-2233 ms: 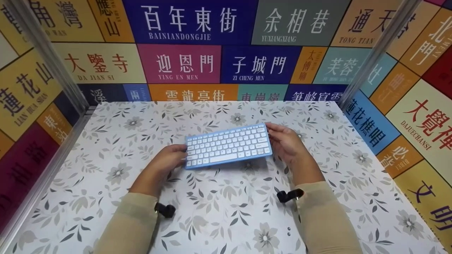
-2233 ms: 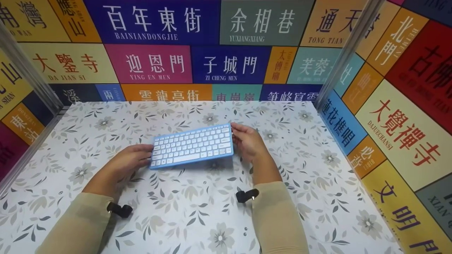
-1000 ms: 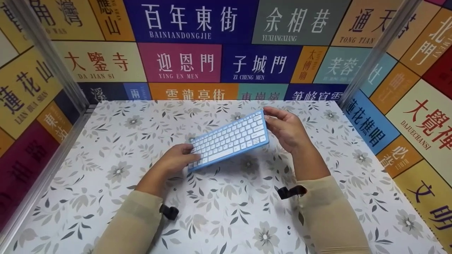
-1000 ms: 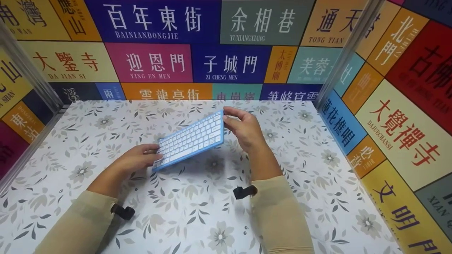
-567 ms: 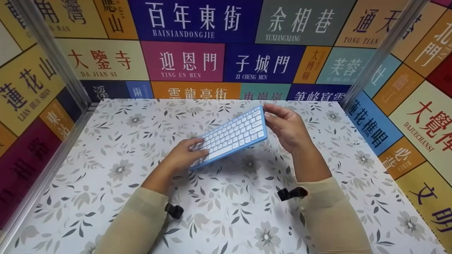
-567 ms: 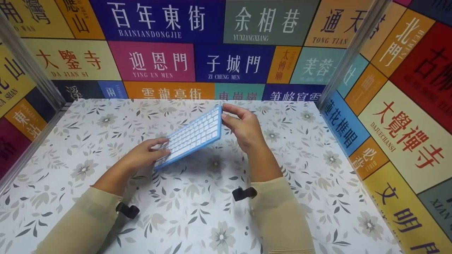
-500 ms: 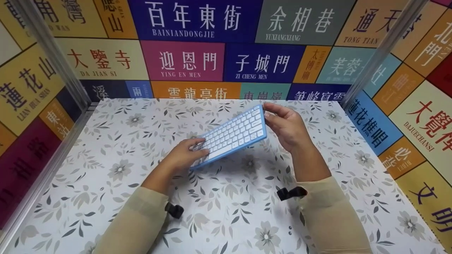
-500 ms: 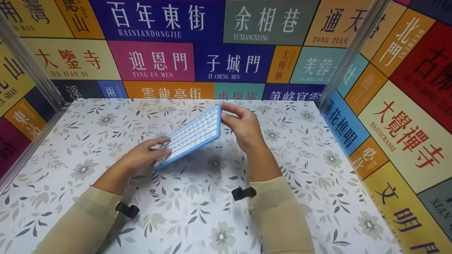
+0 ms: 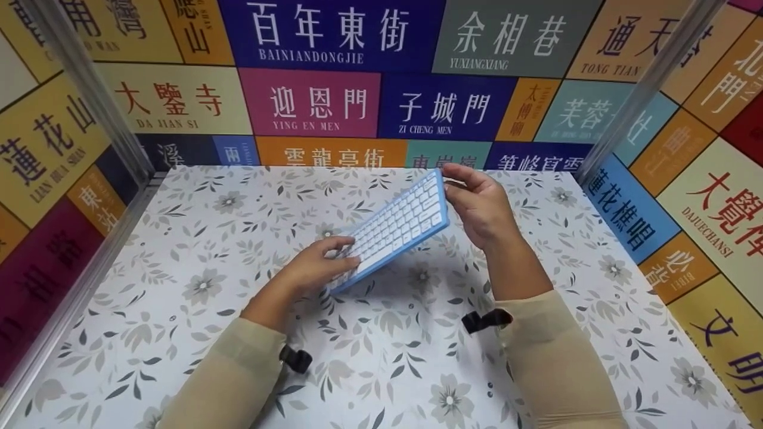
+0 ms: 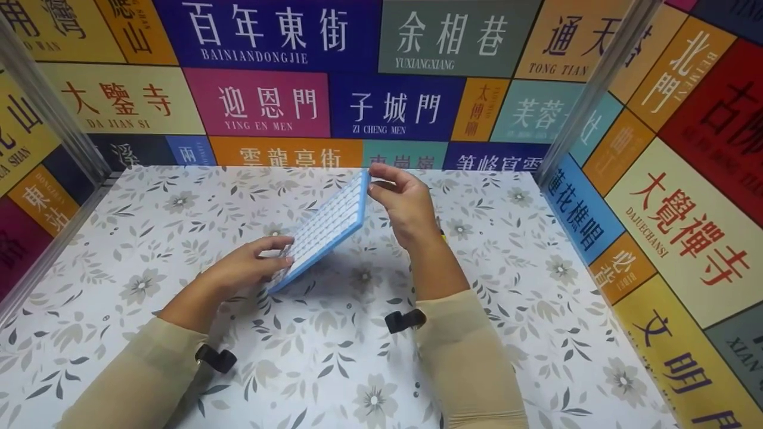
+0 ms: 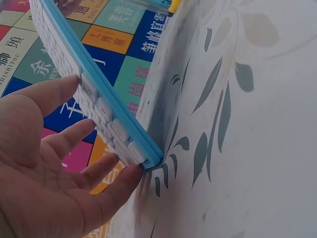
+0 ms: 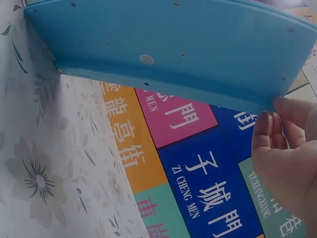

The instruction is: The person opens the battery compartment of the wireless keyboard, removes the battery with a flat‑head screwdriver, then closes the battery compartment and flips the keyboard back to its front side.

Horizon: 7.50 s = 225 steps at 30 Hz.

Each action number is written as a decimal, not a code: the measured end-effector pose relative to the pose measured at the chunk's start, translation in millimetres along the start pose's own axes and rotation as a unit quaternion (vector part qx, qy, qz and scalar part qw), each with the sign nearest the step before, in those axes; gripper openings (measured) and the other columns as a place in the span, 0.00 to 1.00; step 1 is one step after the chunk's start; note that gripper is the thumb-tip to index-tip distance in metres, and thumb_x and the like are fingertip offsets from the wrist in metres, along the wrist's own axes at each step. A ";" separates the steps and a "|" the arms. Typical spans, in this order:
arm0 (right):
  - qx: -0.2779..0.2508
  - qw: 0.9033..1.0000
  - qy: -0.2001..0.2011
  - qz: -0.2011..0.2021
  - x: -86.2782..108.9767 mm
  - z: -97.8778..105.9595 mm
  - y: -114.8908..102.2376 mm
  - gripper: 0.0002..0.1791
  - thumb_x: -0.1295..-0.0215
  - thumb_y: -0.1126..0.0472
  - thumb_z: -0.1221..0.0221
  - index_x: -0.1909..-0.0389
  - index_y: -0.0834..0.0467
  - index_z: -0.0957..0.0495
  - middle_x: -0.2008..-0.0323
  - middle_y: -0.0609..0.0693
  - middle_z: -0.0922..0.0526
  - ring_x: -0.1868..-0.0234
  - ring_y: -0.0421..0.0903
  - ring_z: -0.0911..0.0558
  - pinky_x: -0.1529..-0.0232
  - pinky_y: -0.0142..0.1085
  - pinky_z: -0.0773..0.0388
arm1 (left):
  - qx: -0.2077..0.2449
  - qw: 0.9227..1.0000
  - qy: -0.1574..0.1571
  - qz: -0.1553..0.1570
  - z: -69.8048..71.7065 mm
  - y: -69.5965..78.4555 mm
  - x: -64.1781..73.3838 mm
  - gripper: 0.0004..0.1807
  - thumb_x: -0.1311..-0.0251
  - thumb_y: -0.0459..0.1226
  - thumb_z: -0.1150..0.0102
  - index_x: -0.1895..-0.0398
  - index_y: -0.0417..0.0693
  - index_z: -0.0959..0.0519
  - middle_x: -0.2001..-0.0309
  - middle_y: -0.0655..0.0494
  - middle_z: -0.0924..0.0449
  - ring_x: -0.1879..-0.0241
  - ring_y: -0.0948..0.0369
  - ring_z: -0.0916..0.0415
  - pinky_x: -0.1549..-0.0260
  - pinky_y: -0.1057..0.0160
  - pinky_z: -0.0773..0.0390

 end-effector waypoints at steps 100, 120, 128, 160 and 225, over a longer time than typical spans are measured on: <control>0.005 0.993 -0.113 0.042 -22.2 -96.7 -18.0 0.20 0.32 0.72 0.31 0.40 0.63 0.16 0.47 0.51 0.10 0.40 0.48 0.13 0.34 0.39 0.17 | 0.259 0.950 0.047 -0.170 41.7 170.5 41.2 0.33 0.30 0.41 0.32 0.23 0.57 0.27 0.26 0.52 0.30 0.31 0.53 0.22 0.27 0.49 0.24; 0.071 0.993 -0.073 -0.057 -11.6 -62.9 76.7 0.24 0.33 0.72 0.31 0.36 0.65 0.18 0.39 0.59 0.14 0.37 0.48 0.15 0.35 0.36 0.17 | 0.346 0.926 0.069 -0.136 77.4 115.0 51.8 0.31 0.27 0.36 0.40 0.22 0.55 0.29 0.25 0.55 0.29 0.32 0.52 0.23 0.33 0.55 0.18; 0.110 0.987 -0.049 -0.104 -8.8 -46.5 111.0 0.26 0.36 0.70 0.28 0.36 0.61 0.17 0.39 0.56 0.13 0.37 0.49 0.15 0.31 0.41 0.19 | 0.364 0.921 0.083 -0.110 76.1 94.6 50.8 0.34 0.29 0.30 0.38 0.20 0.48 0.31 0.24 0.53 0.30 0.35 0.54 0.20 0.37 0.62 0.16; 0.219 0.952 -0.034 -0.212 -9.4 14.6 147.0 0.28 0.36 0.71 0.29 0.34 0.62 0.19 0.36 0.59 0.15 0.39 0.50 0.14 0.33 0.43 0.17 | 0.378 0.918 0.116 -0.023 87.1 8.3 36.0 0.37 0.31 0.24 0.46 0.18 0.44 0.35 0.17 0.52 0.38 0.30 0.60 0.28 0.34 0.68 0.22; 0.027 0.967 0.031 -0.252 -23.6 67.6 147.1 0.30 0.23 0.69 0.40 0.22 0.59 0.29 0.23 0.57 0.25 0.28 0.45 0.21 0.27 0.33 0.24 | 0.173 0.976 0.083 0.099 49.5 -62.0 -6.0 0.35 0.30 0.26 0.42 0.20 0.37 0.35 0.21 0.41 0.31 0.21 0.49 0.33 0.22 0.52 0.30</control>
Point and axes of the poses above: each hand's wrist, its own x-axis away from the middle knuckle, its own z-axis out of the back of the hand, y = z × x, the point moved 9 cm from there along -x, towards the middle knuckle
